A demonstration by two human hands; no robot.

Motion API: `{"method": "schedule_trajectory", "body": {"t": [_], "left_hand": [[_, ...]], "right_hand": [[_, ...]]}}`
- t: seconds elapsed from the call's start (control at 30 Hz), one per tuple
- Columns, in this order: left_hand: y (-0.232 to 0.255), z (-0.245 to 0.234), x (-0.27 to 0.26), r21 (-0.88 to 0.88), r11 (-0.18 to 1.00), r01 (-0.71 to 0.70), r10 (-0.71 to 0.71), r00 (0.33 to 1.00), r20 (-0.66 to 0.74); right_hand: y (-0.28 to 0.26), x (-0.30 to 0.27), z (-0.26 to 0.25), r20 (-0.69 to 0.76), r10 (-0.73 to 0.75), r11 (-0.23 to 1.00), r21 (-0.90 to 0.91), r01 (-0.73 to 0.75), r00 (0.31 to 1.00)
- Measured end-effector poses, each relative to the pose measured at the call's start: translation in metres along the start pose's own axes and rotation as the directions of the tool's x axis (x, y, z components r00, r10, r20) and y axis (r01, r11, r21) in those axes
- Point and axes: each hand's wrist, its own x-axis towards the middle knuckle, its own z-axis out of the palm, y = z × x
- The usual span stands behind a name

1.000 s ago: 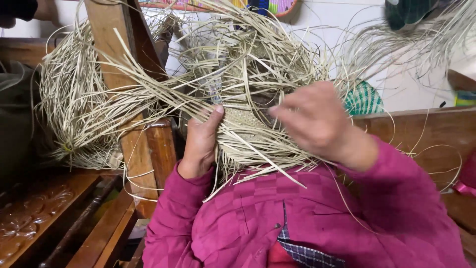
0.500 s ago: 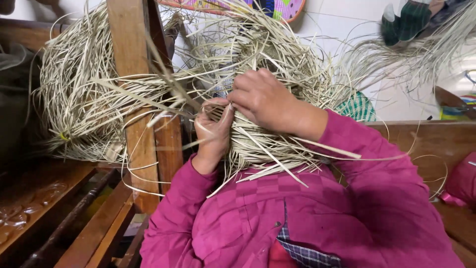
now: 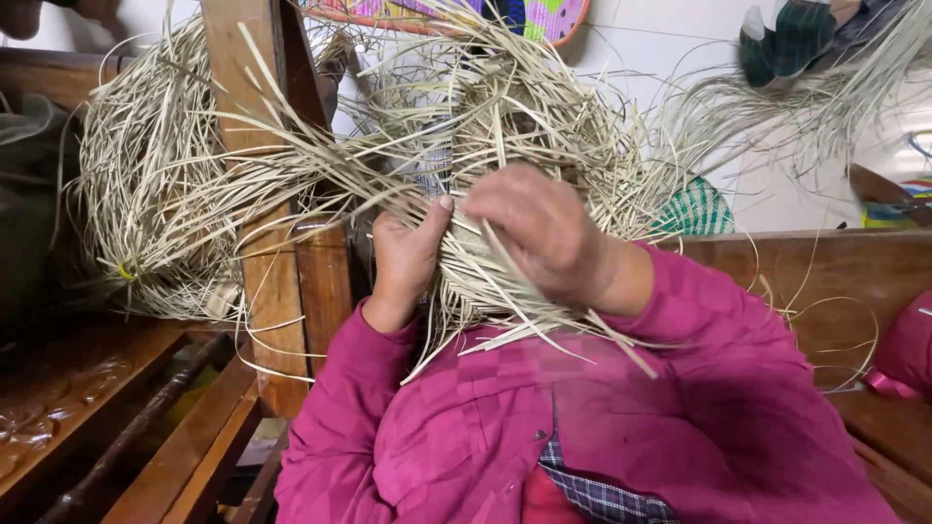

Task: A person is weaving dried straw or grass strands together to create a product, likely a mat or basket, using a wooden frame for support.

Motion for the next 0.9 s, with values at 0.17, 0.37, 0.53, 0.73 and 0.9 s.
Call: {"method": "schedule_trajectory", "body": {"t": [0.17, 0.37, 0.53, 0.73, 0.9], "left_hand": [[-0.037, -0.006, 0.003, 0.053, 0.979, -0.195, 0.196, 0.98, -0.013], [-0.061, -0.035, 0.009, -0.004, 0.995, 0.095, -0.095, 0.995, -0.019], [-0.056, -0.058, -0.002, -0.094, 0.964, 0.249, -0.237, 0.963, 0.128], [-0.018, -0.065, -0.03, 0.084, 0.975, 0.208, -0.215, 0.972, 0.09], [-0.009, -0.067, -0.04, 0.13, 0.973, 0.19, -0.204, 0.974, 0.101]], "right_hand": [[-0.033, -0.023, 0.032, 0.045, -0.179, 0.975, 0.139, 0.171, 0.983], [-0.022, -0.079, 0.086, 0.248, -0.3, 0.949, 0.179, 0.261, 0.921], [-0.025, -0.081, 0.085, 0.316, -0.303, 0.95, 0.173, 0.259, 0.899], [-0.026, -0.079, 0.084, 0.358, -0.312, 0.947, 0.192, 0.257, 0.88], [-0.028, -0.084, 0.089, 0.443, -0.308, 0.951, 0.174, 0.256, 0.842]]}}
